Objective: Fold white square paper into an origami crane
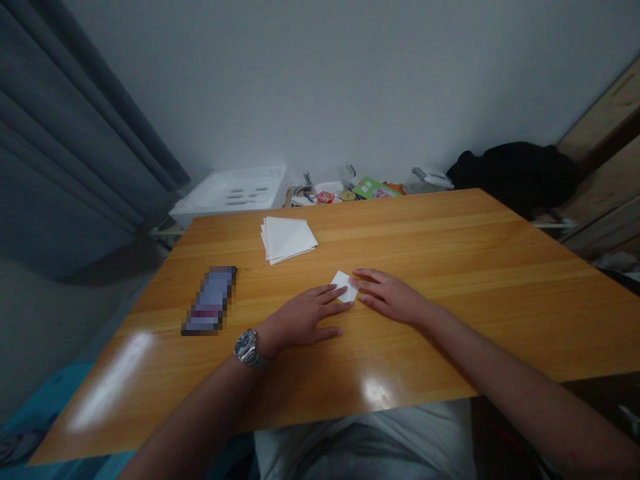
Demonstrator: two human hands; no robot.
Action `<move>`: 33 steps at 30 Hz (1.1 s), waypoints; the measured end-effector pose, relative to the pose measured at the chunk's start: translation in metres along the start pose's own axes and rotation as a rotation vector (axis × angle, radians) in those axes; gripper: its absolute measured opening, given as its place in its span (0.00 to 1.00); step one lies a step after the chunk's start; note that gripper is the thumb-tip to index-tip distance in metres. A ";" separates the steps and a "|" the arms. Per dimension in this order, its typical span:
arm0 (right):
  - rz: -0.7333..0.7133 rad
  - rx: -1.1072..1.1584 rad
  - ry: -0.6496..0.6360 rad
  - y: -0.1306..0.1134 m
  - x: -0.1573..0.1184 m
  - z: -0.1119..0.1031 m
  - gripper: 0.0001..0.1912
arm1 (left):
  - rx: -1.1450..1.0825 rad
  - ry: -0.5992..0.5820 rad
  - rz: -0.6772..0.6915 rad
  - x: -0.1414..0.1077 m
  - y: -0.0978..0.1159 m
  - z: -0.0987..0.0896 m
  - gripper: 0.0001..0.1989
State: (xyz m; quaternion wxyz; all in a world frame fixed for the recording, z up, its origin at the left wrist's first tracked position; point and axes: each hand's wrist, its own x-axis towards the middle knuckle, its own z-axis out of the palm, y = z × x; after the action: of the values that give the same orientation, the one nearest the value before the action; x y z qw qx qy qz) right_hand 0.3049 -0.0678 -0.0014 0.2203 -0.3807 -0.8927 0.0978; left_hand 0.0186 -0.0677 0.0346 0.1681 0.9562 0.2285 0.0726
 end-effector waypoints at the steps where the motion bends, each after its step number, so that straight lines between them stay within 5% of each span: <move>1: -0.026 0.005 -0.004 -0.001 0.000 -0.001 0.23 | 0.020 0.016 -0.016 0.001 0.001 0.002 0.29; 10: -0.093 0.020 -0.057 0.000 0.003 0.001 0.23 | 0.024 0.040 -0.042 0.004 0.002 0.007 0.30; 17: -0.054 0.054 -0.025 -0.004 0.003 0.000 0.18 | 0.063 0.180 -0.117 0.004 -0.015 0.008 0.24; 33: -0.055 0.080 0.045 -0.005 0.005 0.007 0.14 | 0.046 0.188 -0.121 0.012 -0.015 0.014 0.17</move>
State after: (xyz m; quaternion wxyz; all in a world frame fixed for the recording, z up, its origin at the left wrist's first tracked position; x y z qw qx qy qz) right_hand 0.2949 -0.0674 -0.0042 0.2579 -0.3491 -0.8931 0.1185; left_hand 0.0259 -0.0531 0.0173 0.1278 0.9332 0.3021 0.1465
